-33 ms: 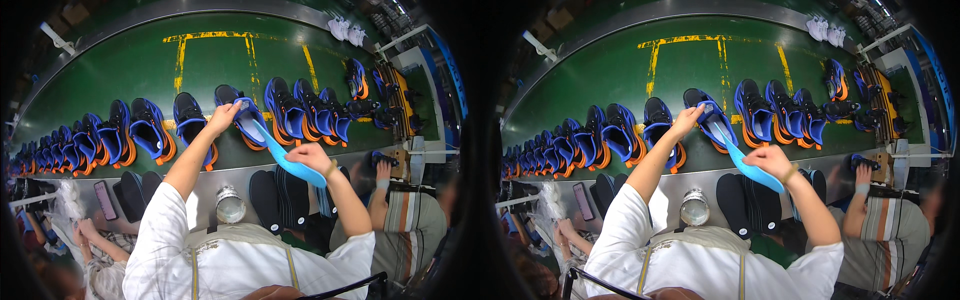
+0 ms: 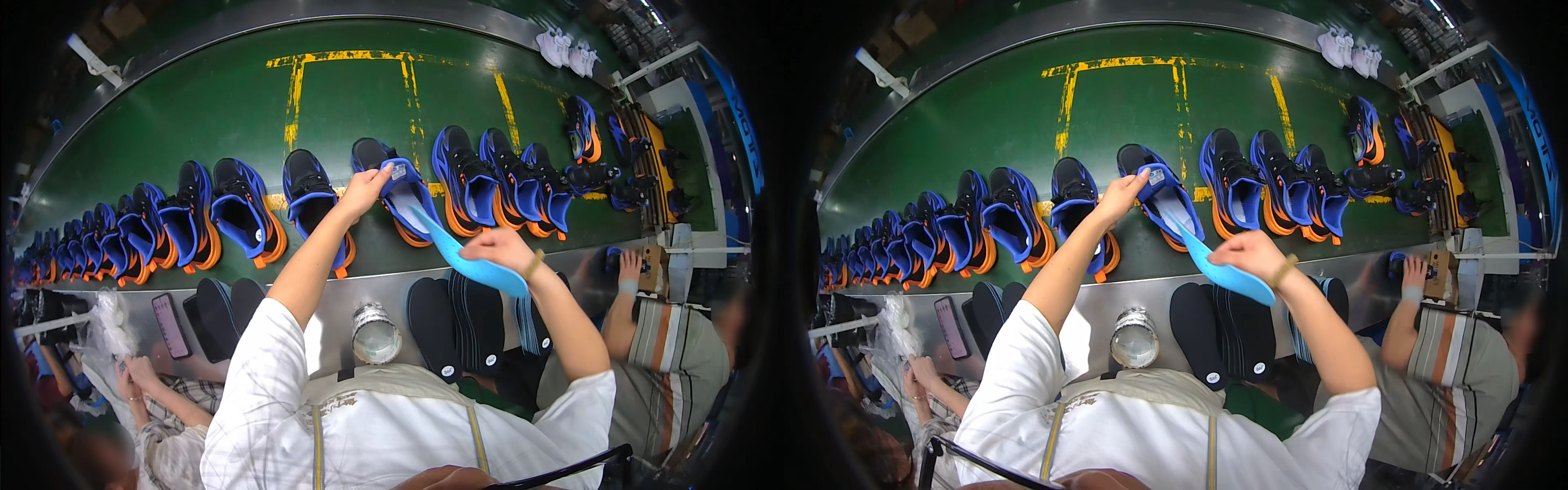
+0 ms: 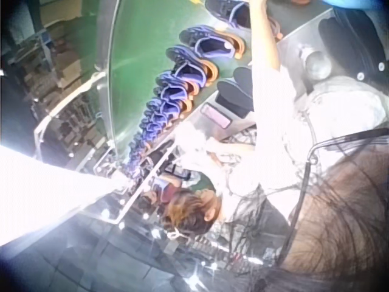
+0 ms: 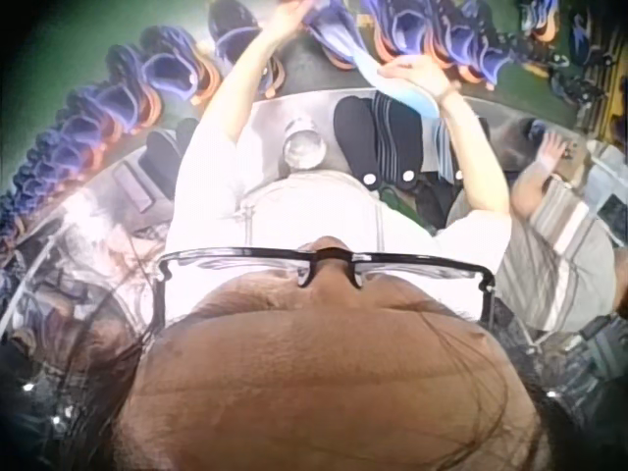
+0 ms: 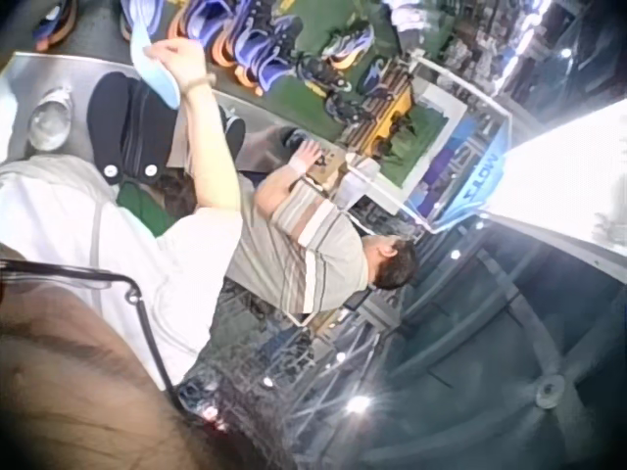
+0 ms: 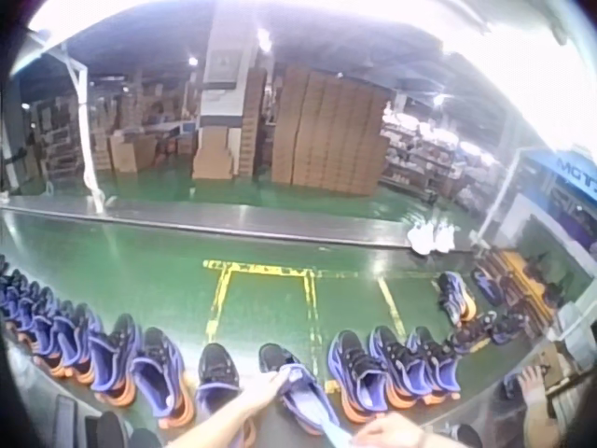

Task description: The person picks up insoles from a stack on a table and inserts them into shoes moving along a conveyor belt, adjusting the fit by hand inside each shoe.

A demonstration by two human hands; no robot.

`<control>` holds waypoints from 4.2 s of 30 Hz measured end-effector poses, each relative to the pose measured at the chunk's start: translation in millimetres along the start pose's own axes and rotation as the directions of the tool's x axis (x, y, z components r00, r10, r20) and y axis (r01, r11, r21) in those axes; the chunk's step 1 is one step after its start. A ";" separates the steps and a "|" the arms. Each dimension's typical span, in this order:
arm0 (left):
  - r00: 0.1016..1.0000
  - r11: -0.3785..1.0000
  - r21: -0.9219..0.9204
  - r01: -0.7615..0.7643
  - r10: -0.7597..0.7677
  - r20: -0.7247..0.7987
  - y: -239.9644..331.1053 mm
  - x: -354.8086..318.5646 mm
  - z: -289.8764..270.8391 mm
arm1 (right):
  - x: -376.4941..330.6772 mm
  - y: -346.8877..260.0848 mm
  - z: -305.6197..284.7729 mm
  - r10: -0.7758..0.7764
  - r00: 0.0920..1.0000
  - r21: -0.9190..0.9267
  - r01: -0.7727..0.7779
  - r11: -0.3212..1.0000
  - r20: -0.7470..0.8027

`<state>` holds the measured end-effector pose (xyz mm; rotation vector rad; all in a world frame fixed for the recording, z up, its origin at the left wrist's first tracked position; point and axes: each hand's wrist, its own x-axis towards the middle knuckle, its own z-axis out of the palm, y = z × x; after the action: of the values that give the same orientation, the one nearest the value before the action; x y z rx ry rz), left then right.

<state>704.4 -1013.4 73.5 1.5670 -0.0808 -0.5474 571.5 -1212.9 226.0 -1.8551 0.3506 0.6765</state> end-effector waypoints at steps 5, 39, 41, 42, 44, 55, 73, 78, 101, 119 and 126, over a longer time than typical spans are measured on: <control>0.988 0.990 -0.013 0.140 -0.139 0.065 8.4 1.3 -4.8 | 75.9 0.5 28.6 -0.066 0.998 -0.441 0.062 0.895 0.007; 0.987 0.968 -0.202 0.147 -0.131 0.088 -3.7 32.1 9.0 | 121.1 16.6 59.0 -0.156 0.985 -0.927 0.128 0.353 0.077; 0.989 0.973 -0.185 0.135 -0.120 0.087 -8.5 36.3 9.1 | 134.7 29.9 66.4 -0.223 0.974 -0.935 0.112 0.336 0.036; 0.989 0.976 -0.177 0.129 -0.115 0.092 -8.2 37.7 11.8 | 144.3 37.6 67.2 -0.267 0.963 -0.938 0.120 0.325 0.031; 0.991 0.978 -0.172 0.119 -0.106 0.085 -5.2 35.6 14.8 | 159.5 45.1 68.6 -0.352 0.936 -0.945 0.135 0.298 0.023; 0.988 0.968 -0.223 0.115 -0.090 0.122 -10.9 30.9 7.9 | 171.1 34.8 71.5 0.170 0.968 -0.983 0.183 0.016 0.183; 0.700 0.110 0.882 -0.458 0.657 0.281 7.7 19.0 5.3 | 142.3 -10.2 46.9 0.433 0.736 -0.851 0.489 0.191 0.520; 0.751 0.166 0.811 -0.561 0.515 0.414 19.0 16.5 10.7 | 131.6 51.3 59.4 -0.148 0.911 -0.869 0.411 0.276 0.385; 0.989 0.945 0.318 -0.082 0.039 0.141 55.8 -10.3 -43.9 | 17.3 112.0 75.4 -0.611 0.735 -0.608 0.349 0.713 -0.294; 0.941 0.827 -0.463 0.319 -0.217 0.261 49.7 -24.8 110.5 | -127.5 210.6 79.9 -0.260 0.834 -0.380 0.066 0.923 -0.486; 0.960 0.888 0.371 -0.272 0.279 0.037 36.9 0.1 137.6 | -125.7 146.2 -34.9 -0.496 0.646 -0.460 0.242 0.854 -0.581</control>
<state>661.4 -1143.5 112.5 1.8911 -0.4105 -0.3014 403.2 -1309.9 200.3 -2.3892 0.3046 -0.3070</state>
